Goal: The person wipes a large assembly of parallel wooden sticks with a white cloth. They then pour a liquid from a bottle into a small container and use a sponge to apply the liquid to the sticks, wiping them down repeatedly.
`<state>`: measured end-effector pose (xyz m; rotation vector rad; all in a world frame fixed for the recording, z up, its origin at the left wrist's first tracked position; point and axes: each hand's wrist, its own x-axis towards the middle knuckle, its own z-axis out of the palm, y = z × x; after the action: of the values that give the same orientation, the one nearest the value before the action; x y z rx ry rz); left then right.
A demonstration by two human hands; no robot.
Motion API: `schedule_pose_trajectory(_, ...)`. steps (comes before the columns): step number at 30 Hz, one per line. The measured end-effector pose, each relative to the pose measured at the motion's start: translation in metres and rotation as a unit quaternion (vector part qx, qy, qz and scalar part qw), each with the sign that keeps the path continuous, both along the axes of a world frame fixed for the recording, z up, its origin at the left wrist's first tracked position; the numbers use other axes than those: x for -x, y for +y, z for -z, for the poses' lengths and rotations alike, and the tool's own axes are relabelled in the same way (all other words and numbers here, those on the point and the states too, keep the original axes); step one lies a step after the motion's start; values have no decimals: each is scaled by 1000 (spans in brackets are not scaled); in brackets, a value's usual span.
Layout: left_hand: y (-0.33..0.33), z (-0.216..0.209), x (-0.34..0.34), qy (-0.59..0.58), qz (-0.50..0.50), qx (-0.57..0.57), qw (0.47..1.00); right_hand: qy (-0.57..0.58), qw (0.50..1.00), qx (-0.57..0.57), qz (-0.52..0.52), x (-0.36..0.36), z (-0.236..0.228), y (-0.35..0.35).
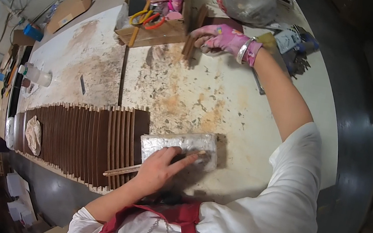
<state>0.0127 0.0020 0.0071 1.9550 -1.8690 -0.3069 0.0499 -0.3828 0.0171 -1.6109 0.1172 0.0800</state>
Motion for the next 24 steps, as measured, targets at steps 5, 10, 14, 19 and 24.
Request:
schedule_pose_trajectory(5,-2,7,-1,-18,14,0,1000,20,999,-46,-9,57,5,38)
schedule_pose_trajectory(10,0,6,3,-37,4,6,999,21,994,-96,50,111,29,67)
schedule_pose_trajectory(14,-3,8,6,-65,-3,3,998,44,980,-67,184,166,65,100)
schedule_pose_trajectory(19,-8,5,8,-88,13,-10,996,-27,929,8,369,234,112,152)
schedule_pose_trajectory(24,-8,9,8,-86,18,3,996,-53,888,209,407,250,135,184)
